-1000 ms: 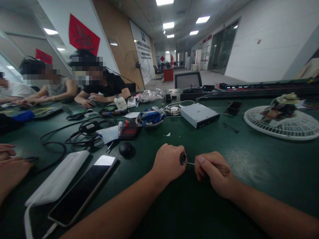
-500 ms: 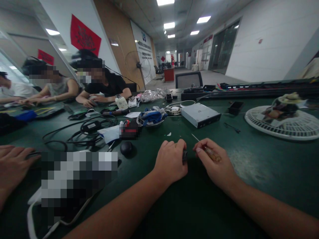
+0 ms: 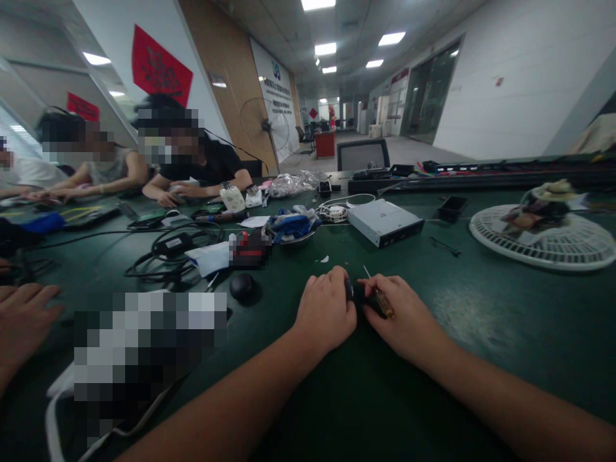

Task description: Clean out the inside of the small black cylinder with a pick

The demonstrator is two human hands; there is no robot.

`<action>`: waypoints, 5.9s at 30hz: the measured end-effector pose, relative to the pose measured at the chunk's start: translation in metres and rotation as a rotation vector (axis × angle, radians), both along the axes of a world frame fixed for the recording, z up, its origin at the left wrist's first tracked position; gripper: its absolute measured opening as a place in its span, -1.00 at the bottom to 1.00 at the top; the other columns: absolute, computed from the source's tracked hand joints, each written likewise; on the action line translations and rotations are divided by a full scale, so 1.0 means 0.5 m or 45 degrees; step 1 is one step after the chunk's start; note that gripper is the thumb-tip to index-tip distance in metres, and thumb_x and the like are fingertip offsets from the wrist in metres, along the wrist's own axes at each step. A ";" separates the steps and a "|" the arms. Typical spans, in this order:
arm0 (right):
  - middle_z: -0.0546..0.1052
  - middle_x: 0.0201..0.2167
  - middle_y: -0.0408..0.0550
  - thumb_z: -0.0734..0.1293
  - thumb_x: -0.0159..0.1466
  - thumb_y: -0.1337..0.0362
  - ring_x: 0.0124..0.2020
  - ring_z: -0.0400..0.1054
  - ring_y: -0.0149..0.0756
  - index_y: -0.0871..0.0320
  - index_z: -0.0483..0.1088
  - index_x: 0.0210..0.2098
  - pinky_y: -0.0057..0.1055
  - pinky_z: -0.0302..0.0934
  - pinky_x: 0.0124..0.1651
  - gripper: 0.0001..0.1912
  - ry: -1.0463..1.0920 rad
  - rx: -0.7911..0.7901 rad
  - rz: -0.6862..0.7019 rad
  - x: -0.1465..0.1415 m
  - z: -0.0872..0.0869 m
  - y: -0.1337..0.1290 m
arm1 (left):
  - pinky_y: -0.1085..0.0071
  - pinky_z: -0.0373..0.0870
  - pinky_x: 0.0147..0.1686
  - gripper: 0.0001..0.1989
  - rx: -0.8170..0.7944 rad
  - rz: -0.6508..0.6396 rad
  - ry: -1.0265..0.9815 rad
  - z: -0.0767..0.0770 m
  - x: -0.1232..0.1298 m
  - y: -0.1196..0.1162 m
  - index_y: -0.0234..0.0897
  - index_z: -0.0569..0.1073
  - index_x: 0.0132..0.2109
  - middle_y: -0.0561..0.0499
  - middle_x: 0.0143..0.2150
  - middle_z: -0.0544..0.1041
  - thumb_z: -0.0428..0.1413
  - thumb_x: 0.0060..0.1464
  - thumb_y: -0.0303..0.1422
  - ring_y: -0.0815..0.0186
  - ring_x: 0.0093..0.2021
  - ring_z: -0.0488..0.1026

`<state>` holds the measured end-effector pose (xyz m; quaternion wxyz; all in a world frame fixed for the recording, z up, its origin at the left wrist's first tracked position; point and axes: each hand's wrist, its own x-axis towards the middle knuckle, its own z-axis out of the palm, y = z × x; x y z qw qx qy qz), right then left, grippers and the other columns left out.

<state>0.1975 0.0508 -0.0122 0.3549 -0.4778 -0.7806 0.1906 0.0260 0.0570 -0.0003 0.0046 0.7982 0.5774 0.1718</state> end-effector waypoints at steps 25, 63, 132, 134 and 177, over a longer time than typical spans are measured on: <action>0.58 -0.24 -0.07 0.37 0.27 0.39 -0.25 0.51 -0.23 0.06 0.20 -0.41 -0.22 0.39 -0.16 -0.75 0.825 -0.056 0.008 -0.002 0.005 -0.001 | 0.23 0.38 -0.16 -0.79 0.048 -0.253 -0.291 -0.002 -0.006 0.007 -0.19 0.24 -0.24 -0.03 -0.19 0.42 0.07 -0.01 -0.53 0.18 -0.18 0.39; 0.56 -0.26 -0.13 0.48 0.17 0.31 -0.28 0.50 -0.23 0.04 0.20 -0.32 -0.28 0.38 -0.24 -0.67 0.682 -0.294 0.058 0.003 -0.010 0.007 | 0.29 0.40 -0.17 -0.84 0.081 -0.458 -0.446 -0.011 -0.018 0.016 -0.22 0.39 -0.27 0.02 -0.22 0.53 0.23 0.02 -0.48 0.23 -0.19 0.47; 0.54 -0.47 -0.14 0.21 0.43 0.22 -0.45 0.37 -0.30 0.10 0.53 -0.38 -0.36 0.21 -0.37 -0.67 0.560 -0.052 0.067 0.009 0.024 -0.020 | 0.26 0.32 -0.17 -0.82 0.172 -0.068 -0.379 -0.004 -0.014 0.012 -0.19 0.39 -0.26 0.06 -0.25 0.53 0.24 0.04 -0.48 0.21 -0.20 0.46; 0.51 -0.49 -0.15 0.21 0.43 0.22 -0.48 0.34 -0.31 0.10 0.53 -0.37 -0.37 0.19 -0.41 -0.68 0.569 -0.059 0.009 0.008 0.024 -0.020 | 0.26 0.31 -0.18 -0.81 0.167 -0.055 -0.387 -0.003 -0.014 0.012 -0.19 0.39 -0.27 0.06 -0.25 0.53 0.24 0.03 -0.50 0.21 -0.20 0.46; 0.52 -0.45 -0.09 0.18 0.44 0.13 -0.43 0.35 -0.28 0.13 0.50 -0.41 -0.35 0.18 -0.38 -0.60 0.602 -0.113 0.054 0.013 0.013 -0.015 | 0.29 0.27 -0.19 -0.82 0.185 -0.072 -0.360 -0.003 -0.012 0.011 -0.19 0.37 -0.30 0.09 -0.27 0.51 0.22 0.02 -0.52 0.24 -0.23 0.42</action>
